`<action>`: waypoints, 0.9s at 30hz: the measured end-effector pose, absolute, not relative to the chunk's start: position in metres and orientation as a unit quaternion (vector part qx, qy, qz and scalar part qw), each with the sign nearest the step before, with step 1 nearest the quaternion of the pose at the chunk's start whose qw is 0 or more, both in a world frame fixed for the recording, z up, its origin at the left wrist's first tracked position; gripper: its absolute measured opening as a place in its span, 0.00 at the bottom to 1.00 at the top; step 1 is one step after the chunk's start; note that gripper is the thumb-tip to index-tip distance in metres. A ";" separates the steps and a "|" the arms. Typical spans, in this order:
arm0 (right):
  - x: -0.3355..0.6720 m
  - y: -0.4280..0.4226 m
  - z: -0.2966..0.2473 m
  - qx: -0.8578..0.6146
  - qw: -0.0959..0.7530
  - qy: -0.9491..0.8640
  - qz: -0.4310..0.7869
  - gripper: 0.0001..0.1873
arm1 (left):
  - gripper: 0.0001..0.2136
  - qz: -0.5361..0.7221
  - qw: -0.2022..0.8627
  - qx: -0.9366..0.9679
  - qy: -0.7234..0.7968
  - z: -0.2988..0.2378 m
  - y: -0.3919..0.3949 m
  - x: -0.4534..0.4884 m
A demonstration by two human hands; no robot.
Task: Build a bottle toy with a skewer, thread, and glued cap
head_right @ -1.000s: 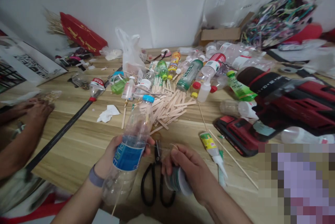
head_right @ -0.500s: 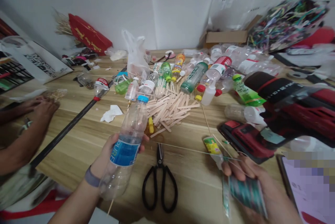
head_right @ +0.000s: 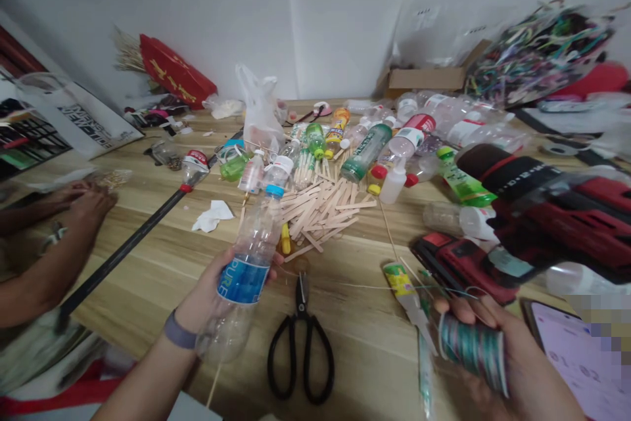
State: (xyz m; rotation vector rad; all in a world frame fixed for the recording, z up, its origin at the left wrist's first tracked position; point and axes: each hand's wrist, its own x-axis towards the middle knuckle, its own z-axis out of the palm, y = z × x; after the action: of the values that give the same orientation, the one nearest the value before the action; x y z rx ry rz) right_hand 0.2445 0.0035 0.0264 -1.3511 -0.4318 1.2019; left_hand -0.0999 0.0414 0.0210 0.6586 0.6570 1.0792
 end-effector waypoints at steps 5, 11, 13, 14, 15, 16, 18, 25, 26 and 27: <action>0.226 0.011 0.052 -0.550 0.611 -0.099 0.561 0.23 | 0.23 0.489 0.760 0.307 0.299 0.020 0.041 -0.101; 0.224 0.007 0.046 -0.575 0.594 -0.117 0.551 0.19 | 0.23 0.477 0.777 0.303 0.278 0.020 0.043 -0.098; 0.213 0.007 0.046 -0.575 0.582 -0.106 0.565 0.17 | 0.23 0.469 0.788 0.298 0.264 0.021 0.043 -0.095; 0.206 0.008 0.045 -0.571 0.575 -0.109 0.576 0.16 | 0.23 0.466 0.793 0.296 0.259 0.022 0.043 -0.093; 0.198 0.009 0.043 -0.572 0.564 -0.118 0.584 0.15 | 0.23 0.462 0.798 0.293 0.254 0.022 0.043 -0.091; 0.190 0.010 0.041 -0.571 0.549 -0.140 0.594 0.15 | 0.23 0.456 0.804 0.291 0.248 0.023 0.043 -0.089; 0.174 0.012 0.037 -0.574 0.528 -0.180 0.599 0.15 | 0.24 0.444 0.813 0.292 0.237 0.023 0.043 -0.086; 0.137 0.020 0.045 -0.539 0.452 -0.285 0.651 0.23 | 0.25 0.434 0.815 0.313 0.223 0.025 0.042 -0.081; 0.135 0.020 0.046 -0.537 0.442 -0.288 0.658 0.25 | 0.24 0.435 0.813 0.314 0.227 0.026 0.041 -0.080; 0.133 0.020 0.047 -0.536 0.436 -0.287 0.663 0.26 | 0.24 0.437 0.811 0.315 0.230 0.027 0.041 -0.080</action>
State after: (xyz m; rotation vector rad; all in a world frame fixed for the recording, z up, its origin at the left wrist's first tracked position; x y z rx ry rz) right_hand 0.1333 0.0197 0.0471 -1.3346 -0.7152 1.6496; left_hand -0.0799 0.0411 0.0273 0.6737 0.4919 0.9329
